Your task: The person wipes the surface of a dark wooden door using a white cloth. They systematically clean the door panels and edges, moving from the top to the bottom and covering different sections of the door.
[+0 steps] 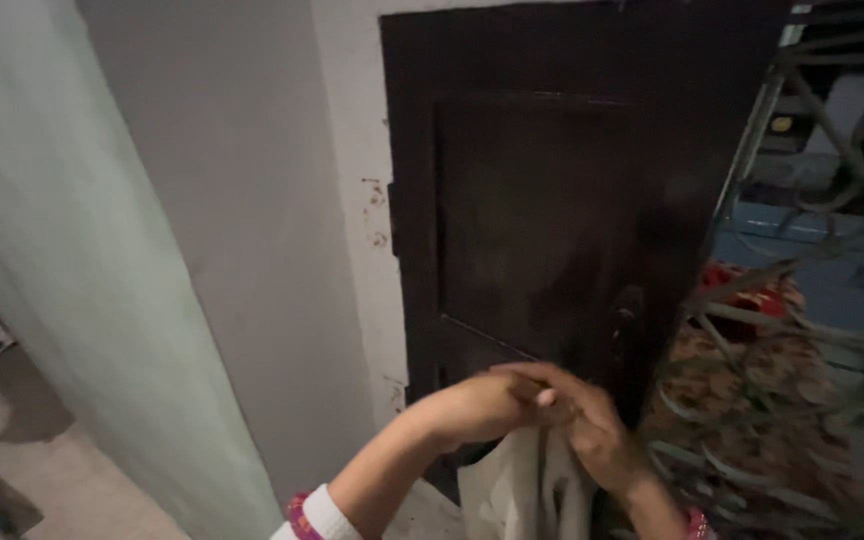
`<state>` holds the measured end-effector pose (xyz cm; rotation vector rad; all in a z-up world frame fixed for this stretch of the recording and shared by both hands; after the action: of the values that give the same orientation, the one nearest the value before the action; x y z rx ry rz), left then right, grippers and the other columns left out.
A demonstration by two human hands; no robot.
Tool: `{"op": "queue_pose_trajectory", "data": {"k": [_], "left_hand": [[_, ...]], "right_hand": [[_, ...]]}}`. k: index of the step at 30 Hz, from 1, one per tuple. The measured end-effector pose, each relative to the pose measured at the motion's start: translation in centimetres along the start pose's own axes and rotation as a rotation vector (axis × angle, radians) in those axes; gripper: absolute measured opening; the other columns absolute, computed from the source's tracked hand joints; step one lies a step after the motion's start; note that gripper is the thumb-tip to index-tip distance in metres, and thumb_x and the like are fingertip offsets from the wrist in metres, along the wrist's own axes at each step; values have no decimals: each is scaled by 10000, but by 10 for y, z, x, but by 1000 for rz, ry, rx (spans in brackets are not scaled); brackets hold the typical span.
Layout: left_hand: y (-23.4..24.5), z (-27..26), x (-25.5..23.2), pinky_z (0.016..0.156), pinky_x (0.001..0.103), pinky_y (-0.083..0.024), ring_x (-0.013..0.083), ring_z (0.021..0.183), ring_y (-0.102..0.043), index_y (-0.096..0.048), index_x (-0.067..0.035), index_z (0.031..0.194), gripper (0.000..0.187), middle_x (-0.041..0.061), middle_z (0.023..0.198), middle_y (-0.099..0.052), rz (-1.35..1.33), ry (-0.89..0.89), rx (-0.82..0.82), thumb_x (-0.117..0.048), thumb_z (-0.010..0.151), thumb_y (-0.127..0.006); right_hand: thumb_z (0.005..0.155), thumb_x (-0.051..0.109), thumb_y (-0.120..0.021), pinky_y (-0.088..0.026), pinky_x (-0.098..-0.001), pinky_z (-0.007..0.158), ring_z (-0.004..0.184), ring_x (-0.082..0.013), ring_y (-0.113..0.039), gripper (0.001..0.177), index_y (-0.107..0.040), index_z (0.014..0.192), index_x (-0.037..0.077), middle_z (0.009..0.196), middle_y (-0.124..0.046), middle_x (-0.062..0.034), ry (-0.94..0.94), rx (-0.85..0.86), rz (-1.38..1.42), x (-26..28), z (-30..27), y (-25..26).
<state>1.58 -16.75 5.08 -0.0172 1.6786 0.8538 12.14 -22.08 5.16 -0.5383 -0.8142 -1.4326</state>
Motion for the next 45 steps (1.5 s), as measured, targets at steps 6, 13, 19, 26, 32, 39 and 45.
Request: {"op": "queue_pose_trajectory", "data": {"k": [6, 13, 19, 26, 32, 39, 45], "left_hand": [[38, -41, -26, 863, 380, -574, 265, 955, -761, -790, -79, 1142, 352, 141, 1050, -790, 312, -14, -74, -247, 844, -705], [61, -49, -49, 794, 346, -587, 211, 852, -746, -787, -91, 1071, 269, 102, 959, -787, 281, -142, -42, -294, 926, -686], [96, -34, -28, 882, 270, -593, 131, 932, -734, -720, -22, 1003, 131, 74, 965, -763, -372, -347, 120, -143, 955, -712], [71, 18, 18, 751, 235, -539, 88, 833, -645, -709, -52, 1054, 140, 14, 917, -714, -493, -322, 150, -174, 1019, -647], [13, 52, 32, 742, 249, -528, 99, 836, -629, -716, -27, 1086, 157, 21, 928, -701, -510, -435, 228, -128, 1036, -606], [-15, 55, -23, 776, 324, -534, 154, 874, -679, -751, -7, 1067, 205, 100, 961, -742, -333, -515, 51, -79, 953, -597], [18, 57, -43, 807, 388, -557, 260, 902, -728, -706, -42, 1035, 194, 133, 1003, -722, -227, -445, -313, -181, 905, -673]], "right_hand": [[848, 722, -629, -450, -450, 973, 1132, -293, -568, 922, -578, 1420, 1, 1248, -635, -200, -421, -55, 190, -42, -7, -7], [562, 526, -886, -564, -399, 1000, 1173, -274, -671, 1039, -488, 1416, 88, 1289, -672, -159, -788, 112, -100, -100, -17, -14], [819, 396, -833, -562, -416, 823, 890, -280, -725, 648, -724, 1106, -175, 967, -772, -231, -552, 35, 247, -91, -18, -6], [808, 322, -794, -576, -429, 793, 832, -272, -718, 505, -673, 1070, -93, 926, -731, -191, 33, -1122, -196, -16, -30, 16], [833, 198, -787, -570, -435, 912, 972, -274, -701, 549, -545, 1240, -80, 1072, -668, -195, 422, -1154, -328, 50, -26, -20], [862, 54, -778, -563, -441, 1051, 1136, -276, -682, 703, -395, 1439, -64, 1243, -593, -200, 459, -1153, -497, 86, -34, -22], [917, -13, -719, -487, -469, 1060, 1236, -366, -603, 559, -492, 1427, -49, 1340, -589, -233, 211, -1261, -1342, 133, -38, 53]]}}
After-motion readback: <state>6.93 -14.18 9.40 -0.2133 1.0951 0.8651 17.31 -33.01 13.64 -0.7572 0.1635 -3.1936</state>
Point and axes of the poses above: each hand's wrist, its own z-axis towards the middle knuckle, its own y-axis out of the back of the hand, x = y × z, the point moved 7 cm from there along z, towards the middle knuckle
